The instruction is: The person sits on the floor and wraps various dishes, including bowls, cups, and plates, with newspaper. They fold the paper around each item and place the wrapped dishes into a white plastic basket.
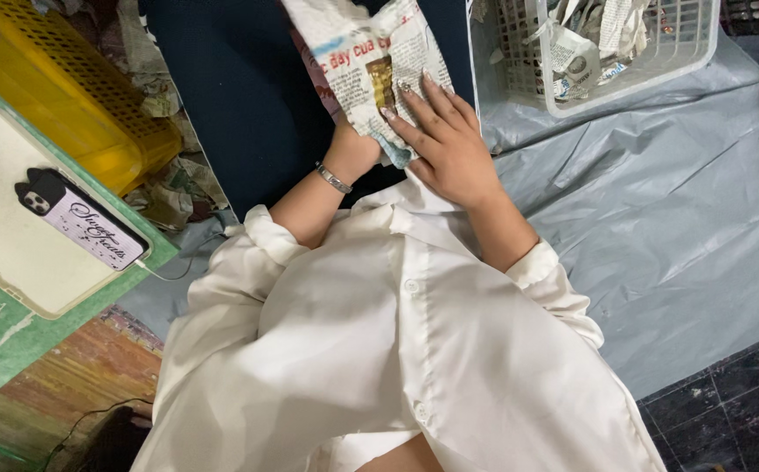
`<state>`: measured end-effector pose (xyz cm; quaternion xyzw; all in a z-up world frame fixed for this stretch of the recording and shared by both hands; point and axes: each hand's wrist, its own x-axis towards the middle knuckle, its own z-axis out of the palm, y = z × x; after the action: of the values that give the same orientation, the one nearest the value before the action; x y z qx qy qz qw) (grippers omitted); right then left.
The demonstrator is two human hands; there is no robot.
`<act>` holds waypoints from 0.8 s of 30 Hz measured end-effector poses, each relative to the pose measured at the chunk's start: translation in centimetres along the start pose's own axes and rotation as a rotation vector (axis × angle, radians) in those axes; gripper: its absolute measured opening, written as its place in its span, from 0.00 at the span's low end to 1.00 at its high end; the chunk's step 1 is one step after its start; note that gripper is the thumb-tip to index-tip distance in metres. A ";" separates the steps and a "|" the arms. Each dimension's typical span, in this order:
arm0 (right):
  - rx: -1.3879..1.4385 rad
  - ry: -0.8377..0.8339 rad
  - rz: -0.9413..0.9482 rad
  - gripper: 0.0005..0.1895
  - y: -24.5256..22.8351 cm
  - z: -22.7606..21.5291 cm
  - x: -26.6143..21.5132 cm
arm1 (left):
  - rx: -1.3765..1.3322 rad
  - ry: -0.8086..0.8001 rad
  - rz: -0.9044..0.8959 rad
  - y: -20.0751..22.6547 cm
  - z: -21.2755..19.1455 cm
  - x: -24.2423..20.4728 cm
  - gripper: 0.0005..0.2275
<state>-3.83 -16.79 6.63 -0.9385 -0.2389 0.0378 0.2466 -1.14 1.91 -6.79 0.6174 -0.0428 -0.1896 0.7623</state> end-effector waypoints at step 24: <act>0.243 0.340 0.214 0.15 -0.3 -0.9 -1.9 | 1.137 -0.211 0.282 3.9 -1.0 1.1 0.32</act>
<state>-5.45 -17.84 7.48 -0.9147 -0.0865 -0.0663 0.3891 1.07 3.15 -3.49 0.8949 -0.2949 -0.0942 0.3213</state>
